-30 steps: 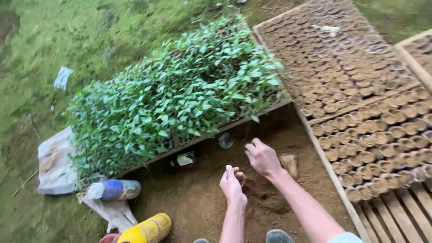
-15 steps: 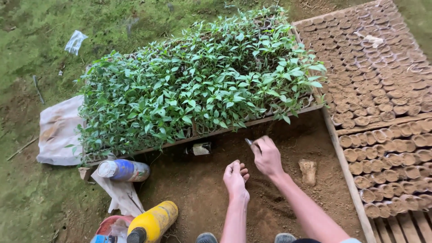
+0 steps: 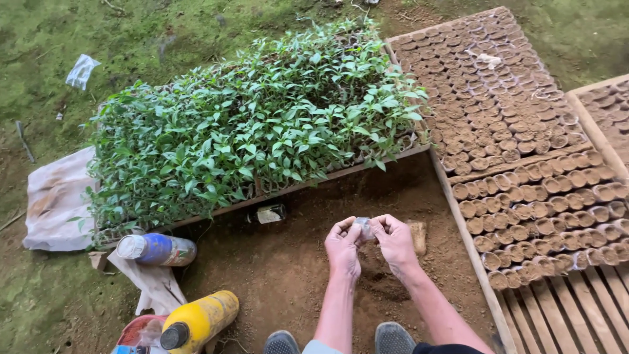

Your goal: The person fills small plastic nursery bags with soil from a pile on the ground, then places the filled bags into wooden trays. The person repeats this process multiple times, handling the bags and soil by hand.

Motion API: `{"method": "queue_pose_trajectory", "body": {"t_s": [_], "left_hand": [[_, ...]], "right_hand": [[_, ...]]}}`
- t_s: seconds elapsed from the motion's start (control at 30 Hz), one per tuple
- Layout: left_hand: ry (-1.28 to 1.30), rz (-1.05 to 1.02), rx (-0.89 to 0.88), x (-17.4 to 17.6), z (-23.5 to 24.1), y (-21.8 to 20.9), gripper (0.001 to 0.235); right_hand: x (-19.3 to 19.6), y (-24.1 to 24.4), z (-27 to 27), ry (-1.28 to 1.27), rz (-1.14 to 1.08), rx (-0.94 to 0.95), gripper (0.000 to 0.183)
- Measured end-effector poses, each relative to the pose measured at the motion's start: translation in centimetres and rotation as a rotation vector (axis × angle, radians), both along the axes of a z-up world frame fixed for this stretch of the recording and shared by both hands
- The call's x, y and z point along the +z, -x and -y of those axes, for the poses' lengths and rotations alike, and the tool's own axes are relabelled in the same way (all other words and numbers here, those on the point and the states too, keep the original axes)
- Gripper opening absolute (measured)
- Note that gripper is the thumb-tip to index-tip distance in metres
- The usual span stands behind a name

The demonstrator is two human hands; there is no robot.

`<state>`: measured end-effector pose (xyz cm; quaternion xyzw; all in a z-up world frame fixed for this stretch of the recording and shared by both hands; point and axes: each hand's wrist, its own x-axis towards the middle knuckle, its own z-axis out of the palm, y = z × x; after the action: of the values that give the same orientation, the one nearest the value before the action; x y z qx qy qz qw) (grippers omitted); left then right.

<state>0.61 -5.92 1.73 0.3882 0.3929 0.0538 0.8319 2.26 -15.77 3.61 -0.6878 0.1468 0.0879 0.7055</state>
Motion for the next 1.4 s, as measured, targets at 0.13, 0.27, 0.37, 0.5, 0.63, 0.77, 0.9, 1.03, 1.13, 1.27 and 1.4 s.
{"method": "queue_pose_trajectory", "body": {"t_s": [0.13, 0.27, 0.37, 0.5, 0.63, 0.77, 0.9, 1.03, 1.13, 1.27, 1.4], "left_hand": [[0.002, 0.021, 0.007, 0.6, 0.8, -0.1, 0.025], [-0.021, 0.008, -0.021, -0.3, 1.0, 0.1, 0.024], [-0.015, -0.006, -0.024, -0.7, 0.8, 0.2, 0.021], [0.011, -0.036, -0.020, -0.8, 0.4, 0.4, 0.020], [0.075, -0.049, -0.040, 0.3, 0.4, 0.7, 0.019], [0.136, -0.064, -0.061, 0.1, 0.5, 1.3, 0.018], [0.111, -0.054, -0.105, -0.8, 1.4, 2.1, 0.026], [-0.006, 0.049, -0.167, 1.9, 1.6, 2.6, 0.056], [-0.093, 0.122, -0.229, 1.8, 1.7, 2.4, 0.065], [-0.121, 0.121, -0.227, 0.7, 1.5, 2.0, 0.011], [-0.177, 0.091, -0.221, 1.4, 0.7, 1.7, 0.012]], "right_hand": [[0.5, 0.5, 1.8, -0.074, -0.008, -0.010, 0.011], [0.2, 1.0, 2.8, -0.104, 0.003, -0.016, 0.019], [-0.4, 1.2, 3.1, -0.091, 0.020, -0.030, 0.021], [-0.1, 1.3, 3.0, -0.073, 0.049, -0.029, 0.026], [0.1, 1.4, 2.7, -0.084, 0.035, -0.050, 0.023], [-0.6, 1.3, 2.6, -0.099, 0.009, -0.108, 0.020], [-1.3, 1.5, 2.4, -0.115, -0.028, -0.163, 0.016], [-2.0, 1.6, 2.5, -0.111, -0.074, -0.196, 0.013], [-2.0, 1.7, 2.5, -0.091, -0.131, -0.196, 0.011], [-1.8, 1.8, 2.3, -0.114, -0.214, -0.145, 0.011], [-1.4, 2.1, 3.1, -0.020, -0.176, -0.097, 0.017]]}}
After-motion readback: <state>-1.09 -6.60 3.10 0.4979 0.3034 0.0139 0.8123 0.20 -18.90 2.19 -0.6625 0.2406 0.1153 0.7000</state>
